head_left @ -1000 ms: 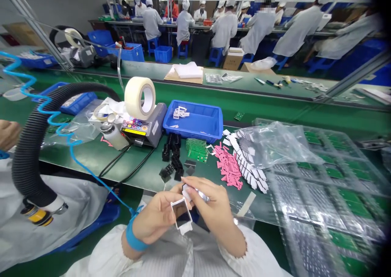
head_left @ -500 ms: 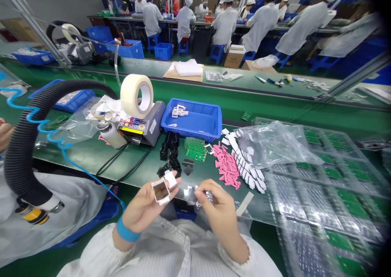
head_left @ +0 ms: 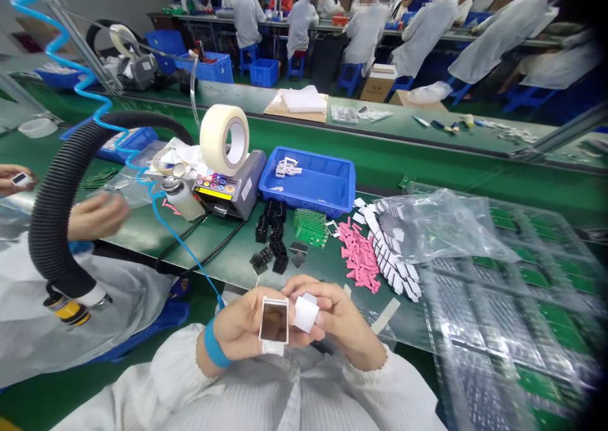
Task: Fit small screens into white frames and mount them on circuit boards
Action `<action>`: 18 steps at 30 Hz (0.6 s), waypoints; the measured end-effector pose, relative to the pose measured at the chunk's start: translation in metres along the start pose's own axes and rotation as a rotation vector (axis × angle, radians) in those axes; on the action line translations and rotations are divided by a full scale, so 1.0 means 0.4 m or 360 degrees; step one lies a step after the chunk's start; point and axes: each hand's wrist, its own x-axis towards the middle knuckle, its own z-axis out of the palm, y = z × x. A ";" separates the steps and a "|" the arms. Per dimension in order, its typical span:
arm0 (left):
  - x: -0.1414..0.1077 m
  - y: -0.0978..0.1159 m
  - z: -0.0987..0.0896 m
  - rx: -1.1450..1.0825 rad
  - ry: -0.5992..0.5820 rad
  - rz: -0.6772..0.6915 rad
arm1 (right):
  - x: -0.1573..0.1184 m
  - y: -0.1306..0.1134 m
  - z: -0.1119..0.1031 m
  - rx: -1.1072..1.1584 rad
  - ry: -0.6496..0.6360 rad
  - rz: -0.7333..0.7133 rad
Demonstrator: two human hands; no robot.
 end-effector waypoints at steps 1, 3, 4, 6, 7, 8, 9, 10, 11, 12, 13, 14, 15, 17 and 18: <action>0.001 0.001 0.001 -0.0010 -0.0013 -0.0029 | 0.001 0.001 0.008 0.0096 0.0014 0.0009; -0.002 0.001 -0.002 -0.0023 -0.0031 -0.0081 | -0.002 0.002 0.022 0.0271 0.0091 0.0010; -0.004 0.000 -0.006 -0.0023 -0.0043 -0.0108 | -0.005 -0.002 0.026 0.0348 0.0150 0.0003; -0.008 -0.004 -0.016 -0.0014 -0.0053 -0.0133 | -0.013 -0.020 0.024 0.0379 0.0313 -0.0057; -0.009 -0.008 -0.021 -0.0011 -0.0055 -0.0138 | -0.017 -0.035 0.019 0.0279 0.0389 -0.0131; -0.009 -0.011 -0.026 -0.0006 -0.0055 -0.0148 | -0.021 -0.055 0.013 0.0081 0.0436 -0.0221; -0.009 -0.016 -0.030 0.0002 -0.0056 -0.0167 | -0.024 -0.077 0.006 -0.0195 0.0435 -0.0318; -0.008 -0.020 -0.033 0.0008 -0.0054 -0.0189 | -0.026 -0.101 0.000 -0.0508 0.0375 -0.0415; -0.006 -0.024 -0.034 0.0015 -0.0049 -0.0213 | -0.027 -0.125 -0.004 -0.0819 0.0264 -0.0505; -0.003 -0.028 -0.033 0.0023 -0.0038 -0.0236 | -0.026 -0.147 -0.005 -0.1094 0.0119 -0.0580; -0.001 -0.030 -0.031 0.0025 -0.0017 -0.0248 | -0.024 -0.166 -0.005 -0.1312 -0.0030 -0.0641; 0.002 -0.032 -0.028 0.0020 0.0004 -0.0250 | -0.021 -0.181 -0.002 -0.1474 -0.0151 -0.0699; 0.005 -0.033 -0.025 0.0014 0.0018 -0.0254 | -0.017 -0.191 0.001 -0.1598 -0.0238 -0.0751; 0.009 -0.034 -0.017 0.0002 0.0018 -0.0272 | -0.010 -0.197 0.007 -0.1797 -0.0343 -0.0821; 0.010 -0.034 -0.015 -0.0008 0.0016 -0.0283 | -0.008 -0.194 0.008 -0.1882 -0.0382 -0.0840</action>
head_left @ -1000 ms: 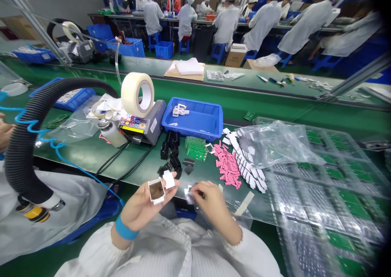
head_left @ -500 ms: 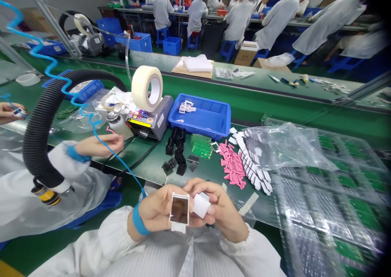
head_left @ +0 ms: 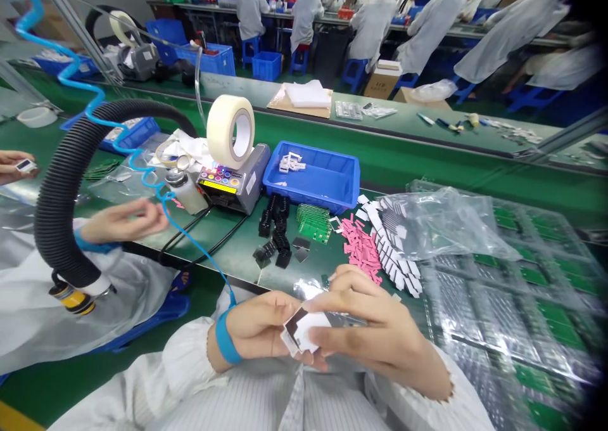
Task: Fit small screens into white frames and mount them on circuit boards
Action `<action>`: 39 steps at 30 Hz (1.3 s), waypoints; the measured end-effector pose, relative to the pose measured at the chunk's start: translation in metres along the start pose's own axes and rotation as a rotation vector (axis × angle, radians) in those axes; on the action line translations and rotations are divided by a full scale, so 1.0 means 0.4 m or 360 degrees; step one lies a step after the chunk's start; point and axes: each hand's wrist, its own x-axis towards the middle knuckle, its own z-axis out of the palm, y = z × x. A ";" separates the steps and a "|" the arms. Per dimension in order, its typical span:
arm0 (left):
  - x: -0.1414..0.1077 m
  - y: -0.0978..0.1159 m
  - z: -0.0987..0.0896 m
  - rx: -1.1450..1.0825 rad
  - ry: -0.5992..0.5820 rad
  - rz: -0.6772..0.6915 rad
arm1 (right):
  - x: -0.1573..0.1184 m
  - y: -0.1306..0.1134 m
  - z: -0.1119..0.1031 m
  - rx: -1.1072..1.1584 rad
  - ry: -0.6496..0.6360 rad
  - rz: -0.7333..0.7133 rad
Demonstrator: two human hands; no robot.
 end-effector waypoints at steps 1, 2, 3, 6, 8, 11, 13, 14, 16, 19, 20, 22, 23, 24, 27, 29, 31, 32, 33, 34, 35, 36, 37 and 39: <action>0.001 0.000 0.002 -0.0017 0.0002 -0.0007 | 0.000 0.002 0.005 -0.0062 -0.0038 -0.0029; 0.001 -0.001 0.002 -0.0041 0.0007 -0.0011 | -0.001 0.004 0.010 -0.0102 -0.0074 -0.0055; 0.001 -0.002 0.002 -0.0068 0.0014 -0.0015 | -0.003 0.005 0.016 -0.0123 -0.0106 -0.0077; -0.001 -0.011 -0.003 -0.0075 0.0030 -0.0008 | -0.004 -0.002 0.029 -0.0121 -0.0123 -0.0046; -0.002 -0.019 -0.008 -0.0020 0.0026 0.0016 | -0.002 -0.012 0.036 -0.0083 -0.0127 0.0028; -0.003 -0.029 -0.020 0.0026 0.0029 0.0045 | -0.011 -0.006 0.045 0.0083 -0.0166 0.0076; -0.004 -0.032 -0.030 0.0030 0.0053 0.0062 | -0.034 0.031 0.048 0.0190 -0.0044 0.0197; -0.005 -0.032 -0.034 0.0032 0.0082 0.0081 | -0.050 0.061 0.049 0.0151 0.0070 0.0390; -0.007 -0.030 -0.040 0.0051 0.0088 0.0129 | -0.088 0.137 0.054 -0.0118 0.0313 0.0959; -0.008 -0.026 -0.043 0.0053 0.0073 0.0192 | -0.136 0.250 0.075 -0.0590 0.0359 0.1586; -0.008 -0.024 -0.042 0.0046 0.0077 0.0205 | -0.146 0.277 0.087 -0.0674 0.0330 0.1661; -0.009 -0.021 -0.039 0.0026 0.0114 0.0239 | -0.158 0.309 0.113 -0.0795 0.0287 0.1748; -0.009 -0.018 -0.037 0.0019 0.0140 0.0258 | -0.160 0.316 0.125 -0.0853 0.0273 0.1785; -0.009 -0.016 -0.035 0.0015 0.0165 0.0273 | -0.162 0.319 0.136 -0.0896 0.0260 0.1810; -0.011 -0.006 -0.031 0.0006 0.0225 0.0320 | -0.167 0.320 0.151 -0.0942 0.0229 0.1840; -0.011 0.000 -0.028 0.0009 0.0249 0.0356 | -0.169 0.320 0.146 -0.0929 0.0233 0.1847; -0.011 0.005 -0.027 0.0016 0.0280 0.0394 | -0.163 0.311 0.133 -0.0901 0.0275 0.1838; -0.011 0.007 -0.026 0.0024 0.0304 0.0407 | -0.155 0.298 0.125 -0.0876 0.0302 0.1818; -0.011 0.008 -0.026 0.0035 0.0334 0.0417 | -0.143 0.278 0.117 -0.0844 0.0323 0.1786; -0.012 0.008 -0.026 0.0054 0.0366 0.0428 | -0.127 0.250 0.108 -0.0779 0.0348 0.1719; -0.012 0.008 -0.026 0.0082 0.0398 0.0435 | -0.108 0.215 0.101 -0.0679 0.0377 0.1601; -0.013 0.008 -0.026 0.0116 0.0428 0.0443 | -0.088 0.175 0.094 -0.0567 0.0403 0.1438; -0.013 0.007 -0.026 0.0153 0.0451 0.0450 | -0.066 0.134 0.088 -0.0453 0.0434 0.1235; -0.014 0.006 -0.026 0.0216 0.0466 0.0471 | -0.026 0.061 0.082 -0.0367 0.0468 0.0855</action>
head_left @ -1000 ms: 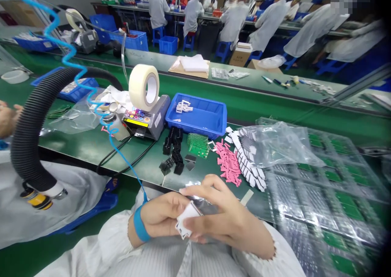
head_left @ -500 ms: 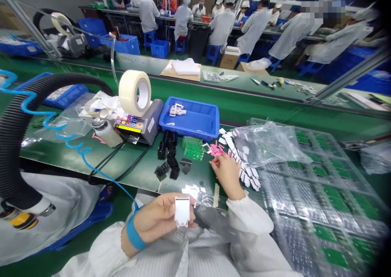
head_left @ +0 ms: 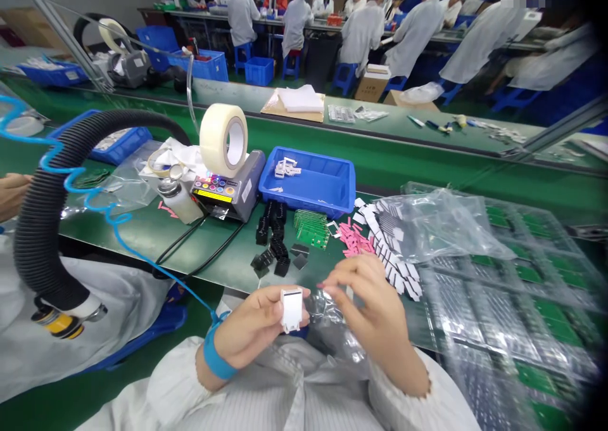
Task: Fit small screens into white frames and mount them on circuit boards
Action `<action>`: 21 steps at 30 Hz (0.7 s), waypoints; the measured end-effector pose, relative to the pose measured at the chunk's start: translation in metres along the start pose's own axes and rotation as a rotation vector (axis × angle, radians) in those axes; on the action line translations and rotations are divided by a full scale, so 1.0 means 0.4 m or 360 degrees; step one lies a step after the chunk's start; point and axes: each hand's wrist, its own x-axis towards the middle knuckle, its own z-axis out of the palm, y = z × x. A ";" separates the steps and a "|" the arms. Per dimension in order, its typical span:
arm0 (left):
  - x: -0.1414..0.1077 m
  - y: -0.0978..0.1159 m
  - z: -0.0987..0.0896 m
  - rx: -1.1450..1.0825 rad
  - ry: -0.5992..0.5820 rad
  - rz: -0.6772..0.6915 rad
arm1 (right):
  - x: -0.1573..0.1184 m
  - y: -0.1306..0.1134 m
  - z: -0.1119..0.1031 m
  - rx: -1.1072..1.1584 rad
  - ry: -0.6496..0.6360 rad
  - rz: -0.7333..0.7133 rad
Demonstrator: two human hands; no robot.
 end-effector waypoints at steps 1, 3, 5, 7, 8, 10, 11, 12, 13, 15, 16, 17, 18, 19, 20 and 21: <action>0.000 0.000 0.000 0.0017 -0.0004 0.0014 | 0.000 -0.031 -0.004 -0.0005 0.0017 -0.0132; -0.001 0.001 0.002 0.0039 -0.0023 0.0031 | 0.001 -0.070 -0.004 -0.0133 0.0013 -0.0258; -0.003 0.004 0.006 0.0068 -0.0032 0.0035 | 0.002 -0.083 0.005 -0.0263 0.0002 -0.0303; -0.005 0.008 0.012 0.0111 -0.0021 0.0050 | 0.003 -0.087 0.014 -0.0365 0.0015 -0.0331; -0.006 0.008 0.015 0.0131 -0.0014 0.0064 | 0.005 -0.088 0.018 -0.0399 0.0035 -0.0354; -0.009 0.008 0.019 0.0179 -0.0003 0.0090 | 0.009 -0.094 0.022 -0.0408 0.0051 -0.0421; -0.011 0.007 0.019 0.0203 -0.0001 0.0101 | 0.012 -0.098 0.024 -0.0378 0.0045 -0.0450; -0.014 0.006 0.018 0.0227 0.0000 0.0109 | 0.015 -0.100 0.026 -0.0322 0.0032 -0.0466; -0.016 0.006 0.015 0.0255 0.0000 0.0111 | 0.018 -0.100 0.031 -0.0231 0.0011 -0.0459; -0.022 0.009 0.007 0.0309 0.0014 0.0124 | 0.022 -0.095 0.046 0.0102 -0.0096 -0.0315; -0.026 0.014 0.003 0.0346 0.0014 0.0122 | 0.023 -0.089 0.057 0.0357 -0.0186 -0.0183; -0.029 0.021 -0.001 0.0394 0.0009 0.0113 | 0.023 -0.082 0.070 0.0652 -0.0302 -0.0029; -0.032 0.028 -0.005 0.0441 0.0000 0.0097 | 0.021 -0.075 0.084 0.0952 -0.0431 0.0126; -0.034 0.036 -0.008 0.0478 -0.0011 0.0079 | 0.019 -0.070 0.096 0.1211 -0.0538 0.0263; -0.037 0.043 -0.011 0.0501 -0.0020 0.0057 | 0.017 -0.066 0.106 0.1391 -0.0613 0.0362; -0.039 0.049 -0.014 0.0507 -0.0024 0.0031 | 0.016 -0.064 0.113 0.1473 -0.0650 0.0404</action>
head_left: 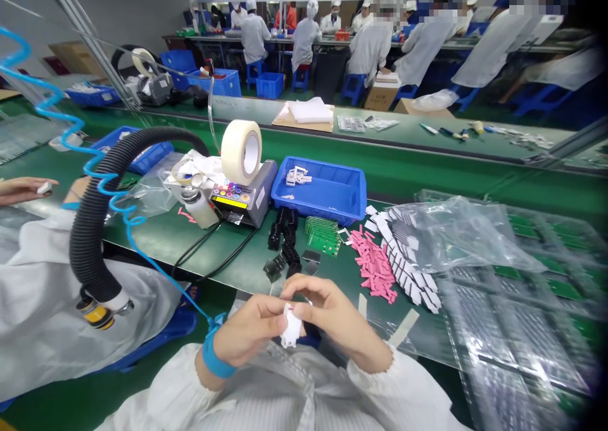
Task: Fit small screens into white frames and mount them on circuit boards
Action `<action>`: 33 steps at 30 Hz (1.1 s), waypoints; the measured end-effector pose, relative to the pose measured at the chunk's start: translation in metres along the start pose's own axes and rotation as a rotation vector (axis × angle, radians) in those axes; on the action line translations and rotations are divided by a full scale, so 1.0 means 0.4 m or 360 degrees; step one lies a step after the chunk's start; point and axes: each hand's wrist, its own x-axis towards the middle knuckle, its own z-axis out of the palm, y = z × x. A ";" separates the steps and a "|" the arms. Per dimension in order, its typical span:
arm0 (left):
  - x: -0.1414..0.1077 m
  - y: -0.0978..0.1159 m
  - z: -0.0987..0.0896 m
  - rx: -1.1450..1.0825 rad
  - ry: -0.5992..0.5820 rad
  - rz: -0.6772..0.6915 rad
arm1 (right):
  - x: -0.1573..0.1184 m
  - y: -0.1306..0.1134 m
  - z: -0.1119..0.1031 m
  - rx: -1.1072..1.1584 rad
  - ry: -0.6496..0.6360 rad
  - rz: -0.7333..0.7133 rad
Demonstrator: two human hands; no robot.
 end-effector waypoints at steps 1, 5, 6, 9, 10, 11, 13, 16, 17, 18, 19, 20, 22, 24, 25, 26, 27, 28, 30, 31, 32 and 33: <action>-0.002 0.002 -0.004 -0.0022 0.0001 -0.0016 | 0.001 0.002 0.001 0.0000 -0.0022 -0.0005; -0.004 -0.012 -0.018 -0.0264 -0.0064 -0.0118 | 0.008 -0.016 -0.012 -0.0307 -0.0322 -0.0276; -0.005 -0.015 -0.020 -0.0320 -0.0099 -0.0149 | 0.011 -0.022 -0.019 -0.0393 -0.0393 -0.0347; -0.016 -0.006 -0.026 -0.0210 -0.0073 -0.0122 | 0.021 -0.030 -0.035 -0.0675 -0.0388 -0.0444; -0.023 0.005 -0.028 -0.0018 0.0020 -0.0028 | 0.024 -0.030 -0.037 -0.0751 -0.0358 -0.0443; -0.033 0.018 -0.030 0.0267 0.0141 0.0111 | 0.028 -0.029 -0.037 -0.0816 -0.0334 -0.0427; -0.057 0.044 -0.037 0.1033 0.0365 0.0454 | 0.036 -0.029 -0.028 -0.0932 -0.0281 -0.0375; -0.088 0.057 -0.051 0.2117 0.0504 0.0898 | 0.057 -0.032 0.002 -0.1091 -0.0205 -0.0283; -0.095 0.052 -0.057 0.2347 0.0539 0.1013 | 0.066 -0.034 0.015 -0.1129 -0.0194 -0.0248; -0.101 0.045 -0.064 0.2507 0.0585 0.1108 | 0.076 -0.036 0.030 -0.1159 -0.0190 -0.0216; -0.107 0.036 -0.072 0.2608 0.0641 0.1183 | 0.085 -0.038 0.046 -0.1187 -0.0185 -0.0189; -0.112 0.028 -0.080 0.2661 0.0701 0.1229 | 0.095 -0.039 0.062 -0.1218 -0.0183 -0.0171; -0.128 0.017 -0.094 0.2669 0.0808 0.1195 | 0.113 -0.040 0.095 -0.1298 -0.0195 -0.0173; -0.150 0.014 -0.103 0.2537 0.0861 0.1075 | 0.129 -0.042 0.127 -0.1375 -0.0227 -0.0209; -0.162 0.015 -0.105 0.2419 0.0881 0.1017 | 0.136 -0.043 0.144 -0.1394 -0.0257 -0.0225; -0.173 0.014 -0.107 0.2278 0.0898 0.0972 | 0.144 -0.043 0.160 -0.1397 -0.0294 -0.0235; -0.184 0.013 -0.110 0.2118 0.0926 0.0943 | 0.153 -0.042 0.177 -0.1385 -0.0327 -0.0238; -0.194 0.009 -0.115 0.1947 0.0974 0.0926 | 0.162 -0.040 0.193 -0.1361 -0.0360 -0.0228; -0.211 -0.006 -0.139 0.1544 0.1131 0.0851 | 0.183 -0.030 0.220 -0.1234 -0.0412 -0.0166; -0.220 -0.017 -0.160 0.1272 0.1221 0.0781 | 0.195 -0.021 0.229 -0.1103 -0.0435 -0.0124; -0.229 -0.030 -0.187 0.0893 0.1337 0.0716 | 0.207 -0.009 0.235 -0.0918 -0.0442 -0.0070; -0.241 -0.043 -0.221 0.0458 0.1459 0.0659 | 0.220 0.003 0.236 -0.0694 -0.0425 0.0006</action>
